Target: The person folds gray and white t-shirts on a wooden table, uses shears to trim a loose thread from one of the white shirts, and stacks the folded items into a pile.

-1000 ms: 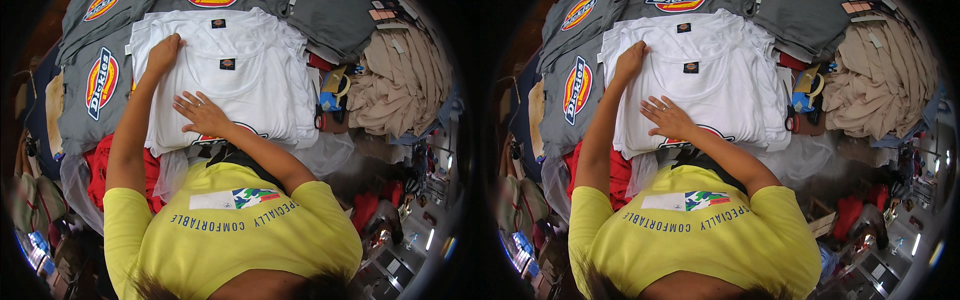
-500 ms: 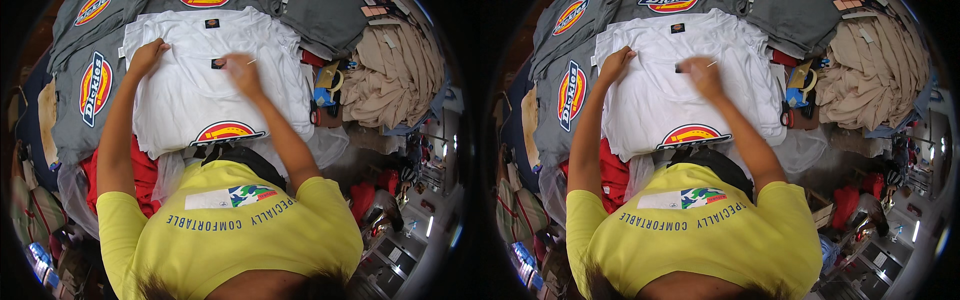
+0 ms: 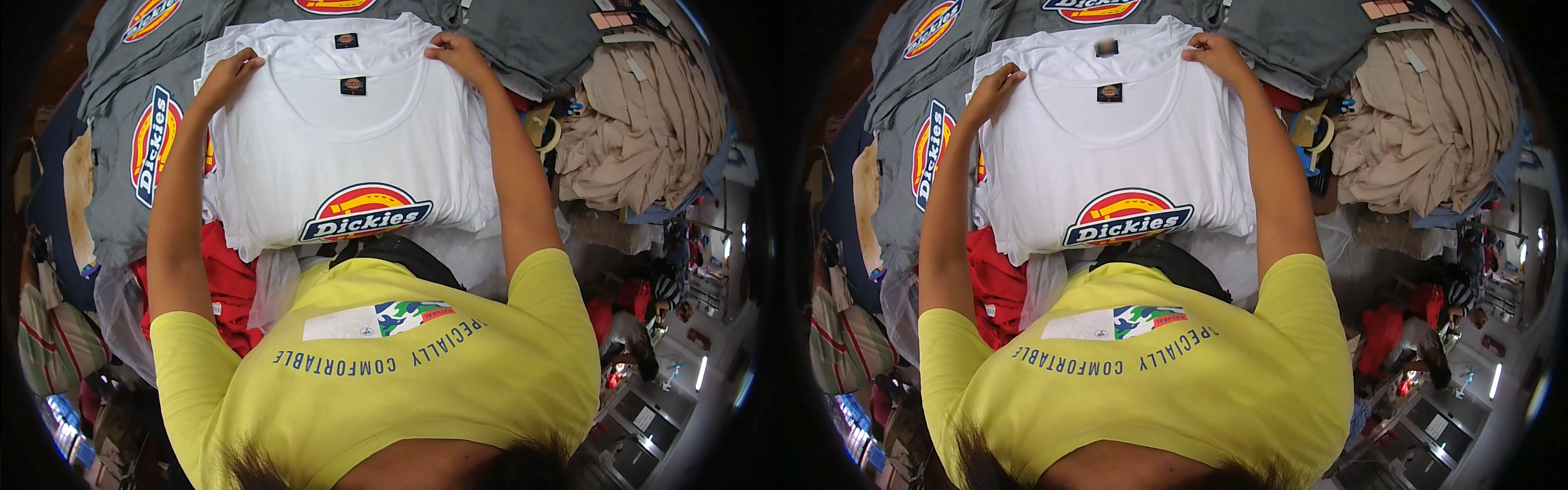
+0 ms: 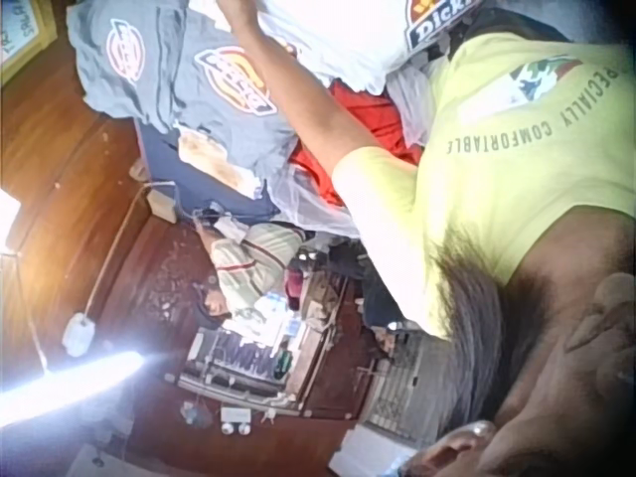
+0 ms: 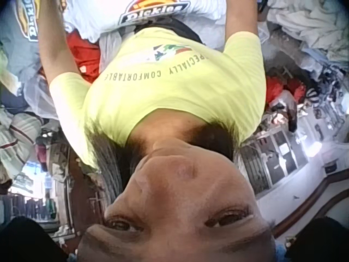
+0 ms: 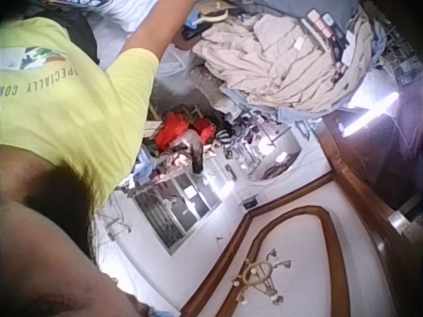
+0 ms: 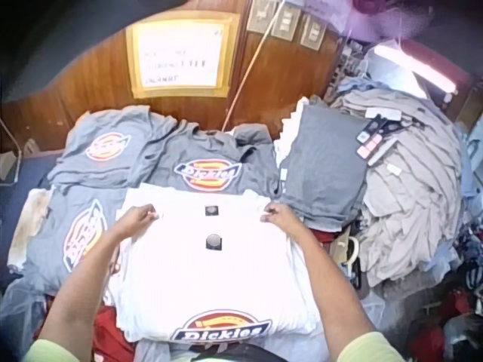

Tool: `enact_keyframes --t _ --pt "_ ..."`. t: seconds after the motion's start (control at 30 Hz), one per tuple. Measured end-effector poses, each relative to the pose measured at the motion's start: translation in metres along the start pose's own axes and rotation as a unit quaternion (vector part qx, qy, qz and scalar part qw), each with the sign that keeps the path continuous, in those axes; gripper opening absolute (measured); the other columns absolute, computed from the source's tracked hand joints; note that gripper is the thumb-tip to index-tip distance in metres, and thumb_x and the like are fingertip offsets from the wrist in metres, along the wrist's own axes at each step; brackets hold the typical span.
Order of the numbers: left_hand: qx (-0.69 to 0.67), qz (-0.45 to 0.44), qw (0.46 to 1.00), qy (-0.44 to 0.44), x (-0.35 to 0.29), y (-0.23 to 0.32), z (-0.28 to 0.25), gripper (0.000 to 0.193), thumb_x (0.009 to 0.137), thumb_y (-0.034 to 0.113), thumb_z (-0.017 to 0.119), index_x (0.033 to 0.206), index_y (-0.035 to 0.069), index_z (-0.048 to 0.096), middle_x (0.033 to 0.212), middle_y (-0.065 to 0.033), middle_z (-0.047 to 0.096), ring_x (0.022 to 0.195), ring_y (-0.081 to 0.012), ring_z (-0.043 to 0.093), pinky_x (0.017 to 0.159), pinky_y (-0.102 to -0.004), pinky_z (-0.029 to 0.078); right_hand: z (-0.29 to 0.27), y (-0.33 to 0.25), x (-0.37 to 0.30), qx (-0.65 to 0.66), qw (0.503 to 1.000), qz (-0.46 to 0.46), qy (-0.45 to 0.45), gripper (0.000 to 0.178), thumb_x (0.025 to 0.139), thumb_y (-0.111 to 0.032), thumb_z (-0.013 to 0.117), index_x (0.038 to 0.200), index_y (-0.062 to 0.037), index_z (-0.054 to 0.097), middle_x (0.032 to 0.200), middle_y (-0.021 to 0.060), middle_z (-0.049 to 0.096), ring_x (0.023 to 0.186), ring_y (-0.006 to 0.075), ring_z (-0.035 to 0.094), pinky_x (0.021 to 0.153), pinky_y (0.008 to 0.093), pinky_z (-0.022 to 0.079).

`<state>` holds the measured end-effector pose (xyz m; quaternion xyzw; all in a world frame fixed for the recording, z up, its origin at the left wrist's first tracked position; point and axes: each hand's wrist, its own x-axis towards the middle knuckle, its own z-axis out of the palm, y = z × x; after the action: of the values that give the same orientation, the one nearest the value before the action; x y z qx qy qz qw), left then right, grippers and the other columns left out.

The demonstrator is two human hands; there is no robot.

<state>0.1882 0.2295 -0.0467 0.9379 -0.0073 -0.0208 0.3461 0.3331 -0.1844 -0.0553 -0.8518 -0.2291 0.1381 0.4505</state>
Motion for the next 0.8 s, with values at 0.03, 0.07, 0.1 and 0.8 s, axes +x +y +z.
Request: enact_keyframes --t 0.03,0.07,0.1,0.8 --pt "0.008 0.005 1.0 -0.002 0.002 0.0 0.001 0.034 0.091 0.037 0.048 0.099 0.005 0.056 0.078 -0.014 0.062 0.069 -0.0223 0.058 0.068 -0.0306 0.044 0.0 -0.001 0.002 0.005 1.0 -0.006 -0.003 0.026 0.073 -0.022 0.072 0.088 -0.0032 0.063 0.076 -0.0005 0.058 0.074 0.0096 0.051 0.07 0.0233 0.04" --pt "-0.007 0.004 1.0 0.007 0.002 -0.003 0.002 0.034 0.091 0.037 0.048 0.098 0.005 0.057 0.078 -0.0138 0.062 0.069 -0.0224 0.058 0.068 -0.0305 0.044 0.001 -0.002 0.003 0.011 1.0 -0.011 -0.007 0.026 0.073 -0.022 0.072 0.088 -0.0032 0.063 0.076 -0.0014 0.058 0.073 0.0087 0.05 0.069 0.0227 0.04" --pt "-0.022 0.003 1.0 0.015 0.002 -0.007 0.002 0.034 0.091 0.037 0.048 0.097 0.004 0.057 0.078 -0.0137 0.062 0.069 -0.0224 0.058 0.068 -0.0304 0.044 0.002 -0.003 0.005 0.014 1.0 -0.01 -0.005 0.026 0.072 -0.022 0.073 0.088 -0.0038 0.064 0.076 -0.0005 0.058 0.073 0.0093 0.051 0.07 0.0232 0.04" --pt "0.037 0.053 0.997 0.039 0.01 0.094 0.119 0.019 0.076 0.028 0.065 0.086 0.012 0.065 0.084 -0.0034 0.065 0.085 -0.0213 0.057 0.075 -0.0389 0.038 0.138 -0.073 -0.088 0.334 0.918 0.215 0.005 0.028 0.082 -0.014 0.061 0.105 -0.0027 0.05 0.075 0.0037 0.058 0.05 0.0103 0.056 0.043 0.0216 0.044"
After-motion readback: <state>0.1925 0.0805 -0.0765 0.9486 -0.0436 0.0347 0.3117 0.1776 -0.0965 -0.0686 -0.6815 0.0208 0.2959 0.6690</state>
